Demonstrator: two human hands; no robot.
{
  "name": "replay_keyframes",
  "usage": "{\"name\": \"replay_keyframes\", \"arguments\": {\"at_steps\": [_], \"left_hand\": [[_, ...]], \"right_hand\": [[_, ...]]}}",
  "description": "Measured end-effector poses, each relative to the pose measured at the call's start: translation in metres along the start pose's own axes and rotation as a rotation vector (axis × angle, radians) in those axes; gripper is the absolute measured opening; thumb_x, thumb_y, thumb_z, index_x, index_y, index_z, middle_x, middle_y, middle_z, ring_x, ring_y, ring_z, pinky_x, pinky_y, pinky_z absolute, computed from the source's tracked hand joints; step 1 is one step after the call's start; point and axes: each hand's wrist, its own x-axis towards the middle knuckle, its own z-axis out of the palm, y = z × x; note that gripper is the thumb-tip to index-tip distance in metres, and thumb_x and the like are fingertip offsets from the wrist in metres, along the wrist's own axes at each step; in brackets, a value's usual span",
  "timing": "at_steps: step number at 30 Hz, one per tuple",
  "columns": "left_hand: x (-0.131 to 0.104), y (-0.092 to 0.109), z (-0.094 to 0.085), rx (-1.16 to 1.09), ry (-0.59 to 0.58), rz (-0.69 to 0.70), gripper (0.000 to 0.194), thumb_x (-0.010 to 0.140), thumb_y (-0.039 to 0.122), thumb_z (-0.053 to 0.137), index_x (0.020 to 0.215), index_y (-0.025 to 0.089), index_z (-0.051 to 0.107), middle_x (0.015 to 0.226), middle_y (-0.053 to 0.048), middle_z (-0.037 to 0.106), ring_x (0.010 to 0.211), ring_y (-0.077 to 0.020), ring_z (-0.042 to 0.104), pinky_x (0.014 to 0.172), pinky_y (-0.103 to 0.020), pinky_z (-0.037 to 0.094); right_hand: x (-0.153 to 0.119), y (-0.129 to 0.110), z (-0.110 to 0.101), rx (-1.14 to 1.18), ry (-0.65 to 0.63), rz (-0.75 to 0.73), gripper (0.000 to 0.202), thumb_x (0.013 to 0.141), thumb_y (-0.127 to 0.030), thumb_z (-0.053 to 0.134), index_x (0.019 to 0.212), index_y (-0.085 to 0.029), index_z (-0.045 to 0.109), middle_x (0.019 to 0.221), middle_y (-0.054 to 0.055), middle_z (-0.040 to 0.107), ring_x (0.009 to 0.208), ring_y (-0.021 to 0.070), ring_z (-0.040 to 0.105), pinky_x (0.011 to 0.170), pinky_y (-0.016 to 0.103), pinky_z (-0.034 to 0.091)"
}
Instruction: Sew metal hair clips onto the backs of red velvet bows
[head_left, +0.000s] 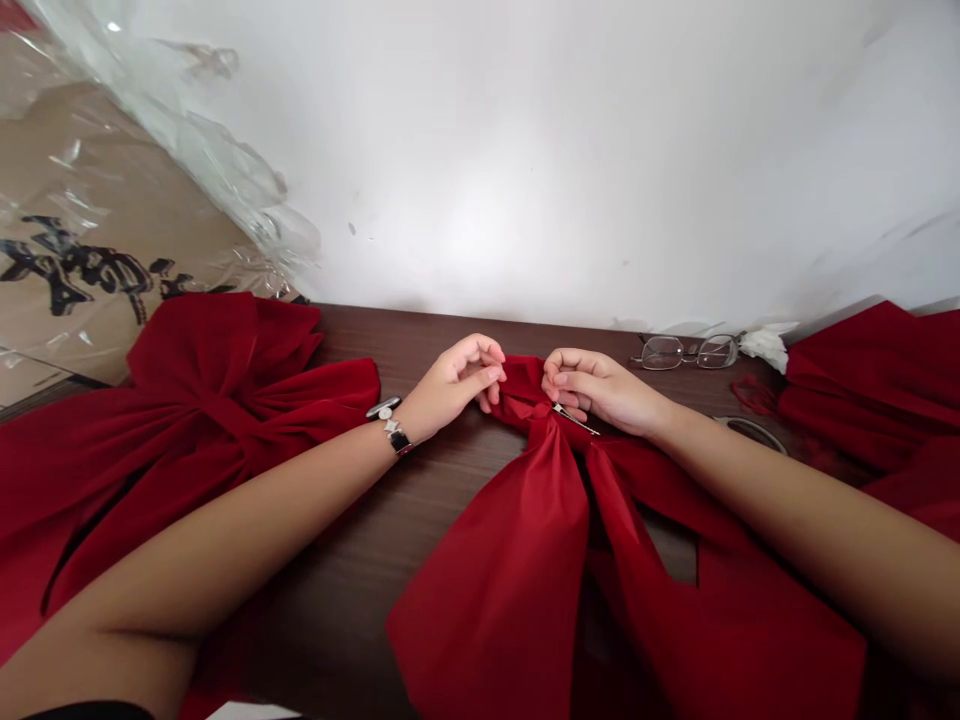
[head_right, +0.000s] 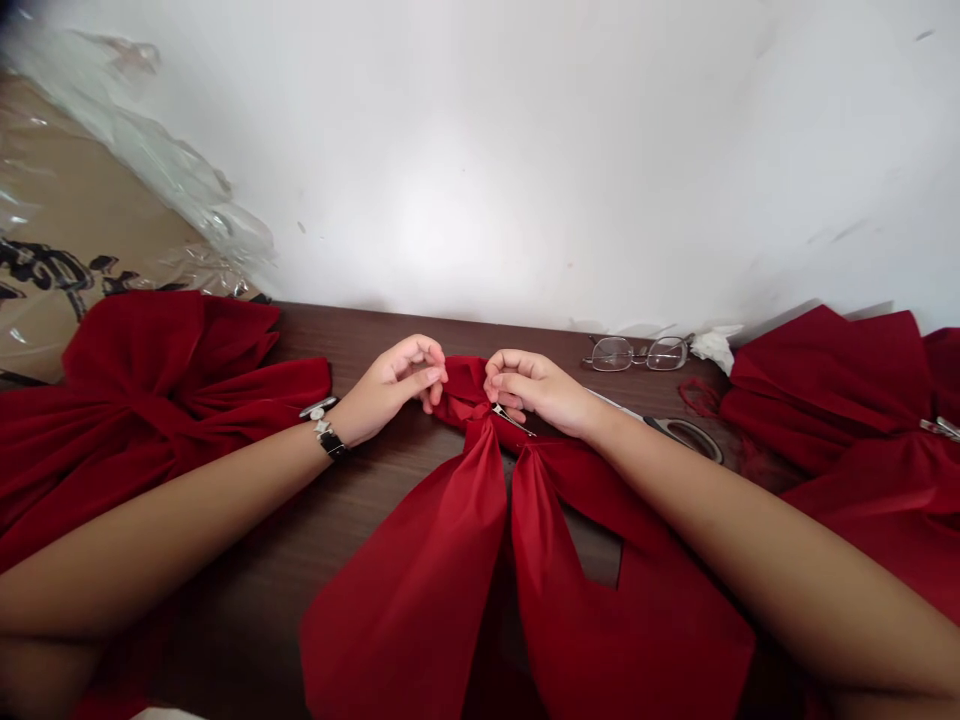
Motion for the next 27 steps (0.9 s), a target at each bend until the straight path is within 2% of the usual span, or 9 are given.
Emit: {"name": "replay_keyframes", "arguments": {"at_steps": [2, 5, 8, 10, 15, 19, 27], "left_hand": [[0.000, 0.000, -0.004, 0.169, 0.032, 0.095, 0.012, 0.088, 0.023, 0.053, 0.098, 0.017, 0.054, 0.085, -0.001, 0.059, 0.063, -0.0096, 0.057, 0.055, -0.022, 0.049], [0.001, -0.001, -0.011, 0.572, -0.051, 0.330, 0.014, 0.087, 0.018, 0.055, 0.097, 0.017, 0.065, 0.089, -0.005, 0.063, 0.073, -0.0121, 0.059, 0.066, -0.024, 0.049], [0.002, -0.004, -0.015, 0.784, -0.112, 0.512, 0.017, 0.087, 0.018, 0.058, 0.099, 0.020, 0.070, 0.098, -0.006, 0.066, 0.088, -0.0147, 0.061, 0.080, -0.027, 0.049], [0.003, -0.006, -0.015, 0.824, -0.101, 0.566, 0.017, 0.087, 0.019, 0.061, 0.099, 0.021, 0.071, 0.098, -0.006, 0.068, 0.091, -0.0152, 0.062, 0.085, -0.028, 0.048], [0.007, -0.006, -0.017, 0.806, -0.095, 0.621, 0.009, 0.084, 0.024, 0.066, 0.090, 0.020, 0.072, 0.088, -0.004, 0.071, 0.084, -0.0142, 0.063, 0.082, -0.026, 0.049], [0.009, -0.004, -0.022, 0.854, -0.134, 0.643, 0.009, 0.085, 0.021, 0.064, 0.081, 0.019, 0.071, 0.085, -0.004, 0.070, 0.082, -0.0134, 0.063, 0.080, -0.025, 0.048], [0.008, -0.004, -0.021, 0.795, -0.175, 0.656, 0.008, 0.081, 0.027, 0.070, 0.083, 0.020, 0.072, 0.084, -0.004, 0.071, 0.082, -0.0140, 0.065, 0.081, -0.026, 0.048]], "right_hand": [[0.000, 0.000, 0.000, 0.039, 0.004, 0.007, 0.017, 0.081, -0.027, 0.065, 0.079, -0.016, 0.052, 0.068, -0.002, 0.054, 0.050, 0.0046, 0.038, 0.040, 0.016, 0.034], [0.001, 0.000, -0.002, 0.087, 0.000, 0.011, 0.018, 0.079, -0.026, 0.069, 0.081, -0.015, 0.055, 0.067, -0.002, 0.056, 0.050, 0.0045, 0.040, 0.042, 0.016, 0.036], [0.002, 0.001, -0.004, 0.127, -0.010, 0.004, 0.021, 0.076, -0.024, 0.072, 0.087, -0.016, 0.056, 0.068, -0.003, 0.057, 0.051, 0.0050, 0.044, 0.044, 0.016, 0.039], [0.003, 0.002, -0.006, 0.147, -0.016, -0.005, 0.025, 0.075, -0.024, 0.074, 0.091, -0.016, 0.056, 0.068, -0.003, 0.058, 0.052, 0.0052, 0.045, 0.044, 0.017, 0.039], [0.004, 0.002, -0.006, 0.183, -0.010, -0.046, 0.027, 0.075, -0.026, 0.074, 0.093, -0.017, 0.056, 0.068, -0.004, 0.055, 0.052, 0.0051, 0.044, 0.046, 0.017, 0.038], [0.003, 0.002, -0.006, 0.176, 0.010, -0.079, 0.022, 0.079, -0.027, 0.069, 0.092, -0.018, 0.054, 0.069, -0.004, 0.051, 0.053, 0.0053, 0.042, 0.046, 0.018, 0.034], [-0.002, 0.001, -0.003, -0.069, -0.038, -0.135, 0.010, 0.078, -0.020, 0.066, 0.082, -0.015, 0.058, 0.064, -0.004, 0.050, 0.052, 0.0058, 0.040, 0.049, 0.020, 0.032]]}}
